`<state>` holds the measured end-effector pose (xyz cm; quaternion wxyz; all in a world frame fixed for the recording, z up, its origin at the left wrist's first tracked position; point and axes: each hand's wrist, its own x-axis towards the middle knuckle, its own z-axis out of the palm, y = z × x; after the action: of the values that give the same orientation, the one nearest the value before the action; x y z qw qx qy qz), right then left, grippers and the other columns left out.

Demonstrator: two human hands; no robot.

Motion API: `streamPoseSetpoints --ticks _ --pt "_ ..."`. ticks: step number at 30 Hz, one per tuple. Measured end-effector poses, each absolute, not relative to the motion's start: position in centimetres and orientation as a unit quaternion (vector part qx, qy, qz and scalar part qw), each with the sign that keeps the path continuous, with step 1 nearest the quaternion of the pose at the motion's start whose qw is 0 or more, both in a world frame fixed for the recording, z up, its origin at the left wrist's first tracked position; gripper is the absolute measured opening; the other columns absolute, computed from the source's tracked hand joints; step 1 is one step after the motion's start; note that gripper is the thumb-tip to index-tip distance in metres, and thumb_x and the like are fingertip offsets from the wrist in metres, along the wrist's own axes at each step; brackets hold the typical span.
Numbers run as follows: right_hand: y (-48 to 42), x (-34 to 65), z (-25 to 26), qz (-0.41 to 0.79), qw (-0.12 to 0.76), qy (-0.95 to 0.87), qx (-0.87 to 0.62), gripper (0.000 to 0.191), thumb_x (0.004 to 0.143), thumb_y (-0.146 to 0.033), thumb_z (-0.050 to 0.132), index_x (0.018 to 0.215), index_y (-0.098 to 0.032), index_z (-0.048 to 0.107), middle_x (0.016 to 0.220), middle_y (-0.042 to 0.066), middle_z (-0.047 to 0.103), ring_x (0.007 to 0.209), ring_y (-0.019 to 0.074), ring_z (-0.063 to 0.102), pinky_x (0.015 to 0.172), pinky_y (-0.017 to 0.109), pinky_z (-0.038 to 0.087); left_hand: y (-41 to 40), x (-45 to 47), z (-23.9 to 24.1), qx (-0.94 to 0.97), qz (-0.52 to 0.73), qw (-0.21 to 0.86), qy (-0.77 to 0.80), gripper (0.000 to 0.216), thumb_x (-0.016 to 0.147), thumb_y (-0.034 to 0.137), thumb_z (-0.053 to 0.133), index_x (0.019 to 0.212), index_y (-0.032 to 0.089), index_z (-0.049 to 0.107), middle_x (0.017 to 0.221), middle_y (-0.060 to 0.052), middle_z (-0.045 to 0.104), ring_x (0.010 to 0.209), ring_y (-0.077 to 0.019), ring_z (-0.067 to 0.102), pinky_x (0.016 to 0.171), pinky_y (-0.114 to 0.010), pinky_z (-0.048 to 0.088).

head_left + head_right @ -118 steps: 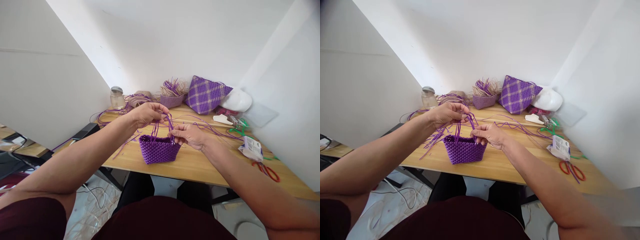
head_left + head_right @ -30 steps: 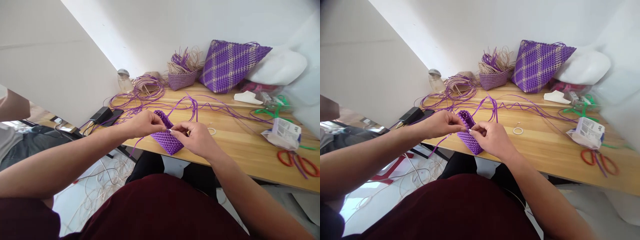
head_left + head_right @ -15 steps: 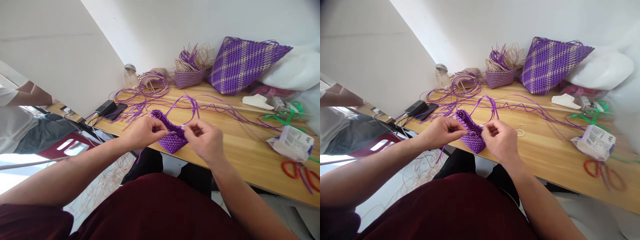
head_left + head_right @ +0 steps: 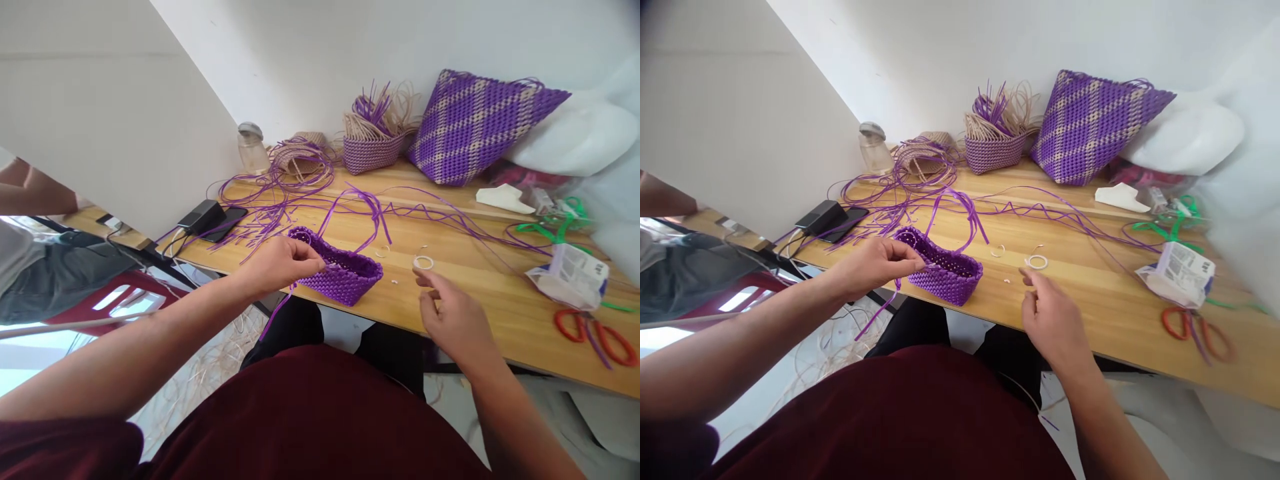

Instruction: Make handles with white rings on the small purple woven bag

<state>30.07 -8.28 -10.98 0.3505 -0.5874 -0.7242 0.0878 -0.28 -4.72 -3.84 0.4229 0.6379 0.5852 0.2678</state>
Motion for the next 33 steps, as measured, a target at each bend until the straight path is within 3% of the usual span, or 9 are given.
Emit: streamPoseSetpoints --ticks 4,8,13,17,23,26,29,31,33 --pt "-8.9 24.9 -8.5 0.011 0.457 -0.761 -0.46 0.011 0.089 -0.023 0.065 0.097 -0.021 0.073 0.088 0.003 0.073 0.079 0.0171 0.065 0.079 0.031 0.053 -5.2 -0.5 -4.3 0.648 0.283 0.419 0.57 0.023 0.075 0.04 0.07 0.074 0.018 0.074 0.074 -0.003 0.07 0.065 -0.0133 0.057 0.056 -0.023 0.042" --pt "-7.6 19.7 -7.8 -0.044 0.415 -0.833 -0.364 0.023 0.093 -0.027 0.062 0.111 -0.016 0.072 0.095 0.007 0.073 0.09 0.0215 0.06 0.086 0.037 0.05 -5.9 -0.7 -4.2 0.655 0.302 0.412 0.557 0.023 0.075 0.04 0.071 0.071 0.017 0.073 0.064 0.0 0.065 0.057 -0.01 0.05 0.053 -0.021 0.037" --pt "-6.4 18.1 -8.7 -0.086 0.372 -0.852 -0.358 0.019 0.096 -0.022 0.055 0.091 -0.018 0.073 0.084 0.005 0.068 0.085 0.0202 0.053 0.078 0.035 0.045 -6.4 -1.5 -4.5 0.643 0.296 0.41 0.576 0.029 0.073 0.046 0.074 0.07 0.017 0.074 0.058 0.001 0.061 0.052 -0.0088 0.043 0.047 -0.021 0.029" --pt "-6.8 18.2 -9.0 -0.132 0.368 -0.856 -0.337 0.021 0.095 -0.018 0.054 0.081 -0.018 0.069 0.076 0.003 0.064 0.08 0.019 0.049 0.073 0.035 0.041 -6.2 -2.2 -4.9 0.643 0.266 0.441 0.566 0.031 0.073 0.05 0.074 0.077 0.02 0.079 0.064 -0.001 0.067 0.055 -0.011 0.047 0.049 -0.021 0.034" --pt "-6.7 17.9 -9.4 -0.175 0.374 -0.858 -0.304 0.017 0.095 -0.017 0.055 0.086 -0.017 0.07 0.075 0.002 0.064 0.076 0.0186 0.05 0.07 0.036 0.04 -5.8 -2.1 -5.2 0.631 0.234 0.475 0.567 0.028 0.07 0.05 0.076 0.07 0.022 0.079 0.07 -0.003 0.072 0.062 -0.0134 0.054 0.057 -0.022 0.041" --pt "-7.1 18.4 -9.2 -0.161 0.383 -0.861 -0.295 0.016 0.094 -0.017 0.056 0.096 -0.016 0.072 0.081 0.003 0.069 0.08 0.0195 0.055 0.073 0.036 0.044 -5.9 -1.7 -5.1 0.619 0.24 0.48 0.573 0.03 0.069 0.05 0.077 0.068 0.021 0.077 0.069 -0.003 0.072 0.062 -0.0138 0.055 0.058 -0.023 0.042" --pt "-7.4 20.6 -9.0 -0.062 0.439 -0.853 -0.275 0.02 0.093 -0.018 0.06 0.11 -0.015 0.071 0.098 0.005 0.073 0.092 0.019 0.061 0.083 0.034 0.048 -6.0 -1.6 -5.3 0.62 0.252 0.46 0.584 0.03 0.069 0.05 0.077 0.072 0.021 0.078 0.069 -0.003 0.07 0.061 -0.014 0.055 0.056 -0.023 0.041" --pt "-6.7 22.8 -9.4 0.009 0.491 -0.81 -0.32 0.02 0.093 -0.019 0.061 0.109 -0.016 0.071 0.101 0.005 0.074 0.094 0.0171 0.063 0.087 0.032 0.049 -6.1 -1.6 -5.6 0.612 0.271 0.445 0.595 0.031 0.069 0.051 0.077 0.075 0.021 0.078 0.07 -0.003 0.07 0.061 -0.0142 0.055 0.054 -0.024 0.04" --pt "-5.0 25.0 -10.6 0.034 0.479 -0.76 -0.438 0.016 0.093 -0.021 0.06 0.1 -0.018 0.074 0.094 0.005 0.074 0.088 0.0171 0.064 0.085 0.031 0.05 -6.0 -1.5 -5.9 0.596 0.299 0.439 0.602 0.032 0.069 0.052 0.078 0.077 0.021 0.078 0.069 -0.003 0.07 0.061 -0.0143 0.055 0.053 -0.023 0.04"
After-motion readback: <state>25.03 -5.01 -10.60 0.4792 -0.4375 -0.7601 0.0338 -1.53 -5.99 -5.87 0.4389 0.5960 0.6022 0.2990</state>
